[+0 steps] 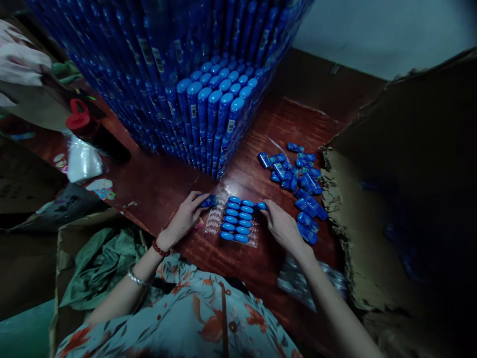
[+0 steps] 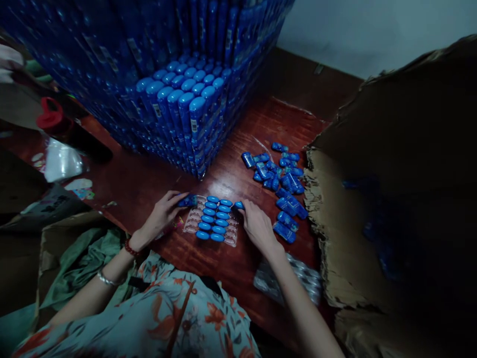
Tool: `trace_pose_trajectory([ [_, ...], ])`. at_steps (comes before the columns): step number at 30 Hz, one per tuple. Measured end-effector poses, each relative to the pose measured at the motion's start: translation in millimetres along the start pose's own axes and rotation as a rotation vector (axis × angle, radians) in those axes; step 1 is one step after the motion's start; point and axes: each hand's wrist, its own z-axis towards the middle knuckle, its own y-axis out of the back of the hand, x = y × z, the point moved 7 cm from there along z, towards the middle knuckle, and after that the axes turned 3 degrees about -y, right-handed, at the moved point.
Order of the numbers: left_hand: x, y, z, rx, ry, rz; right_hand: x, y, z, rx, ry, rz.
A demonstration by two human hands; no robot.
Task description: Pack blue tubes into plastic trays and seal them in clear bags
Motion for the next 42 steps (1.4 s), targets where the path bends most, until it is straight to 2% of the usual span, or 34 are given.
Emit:
trace_pose_trajectory([
  [6,-15.5,3.9,10.8,0.034,-0.049,0.066,0.0,-5.0,4.1,0.089,-0.013,-0.166],
  [10,-21.3,-19.0,25.4,0.231,-0.123,0.193,3.8,-4.3,4.9,0.127,0.028,-0.268],
  [13,-18.5,-30.8,32.9,0.31,-0.156,0.352,6.8,-2.8,3.3,0.133,0.029,-0.304],
  [17,-24.7,-36.4,41.4,0.415,-0.205,0.482,10.7,-1.1,1.0,0.153,0.016,-0.339],
  [22,-50.9,-43.3,55.1,0.624,-0.285,0.564,17.3,0.2,2.3,0.165,0.014,-0.339],
  [25,-60.8,-43.8,63.5,0.68,-0.293,0.579,23.8,-1.2,3.1,0.163,-0.012,-0.331],
  [28,-61.0,-40.4,66.9,0.669,-0.299,0.55,23.6,-1.4,-0.4,0.143,-0.025,-0.328],
  [30,-56.9,-35.7,66.1,0.618,-0.301,0.509,9.0,1.9,-7.9,0.113,-0.049,-0.28],
  [32,-52.5,-28.8,63.5,0.522,-0.298,0.459,-26.4,9.5,-20.5,0.05,-0.18,-0.255],
  [34,-49.3,-21.3,59.4,0.402,-0.278,0.387,-76.1,15.6,-38.2,0.007,-0.392,-0.29],
  [35,-48.4,-18.7,56.8,0.348,-0.263,0.338,-99.8,15.2,-47.0,0.018,-0.479,-0.309],
  [37,-47.9,-18.2,51.1,0.275,-0.235,0.224,-132.9,7.0,-57.6,0.076,-0.538,-0.28],
  [39,-48.8,-24.2,46.2,0.249,-0.211,0.144,-142.0,-3.8,-56.0,0.102,-0.49,-0.19],
  [42,-51.8,-34.4,43.9,0.228,-0.155,0.162,-120.7,-13.8,-35.2,0.052,-0.387,-0.077],
])
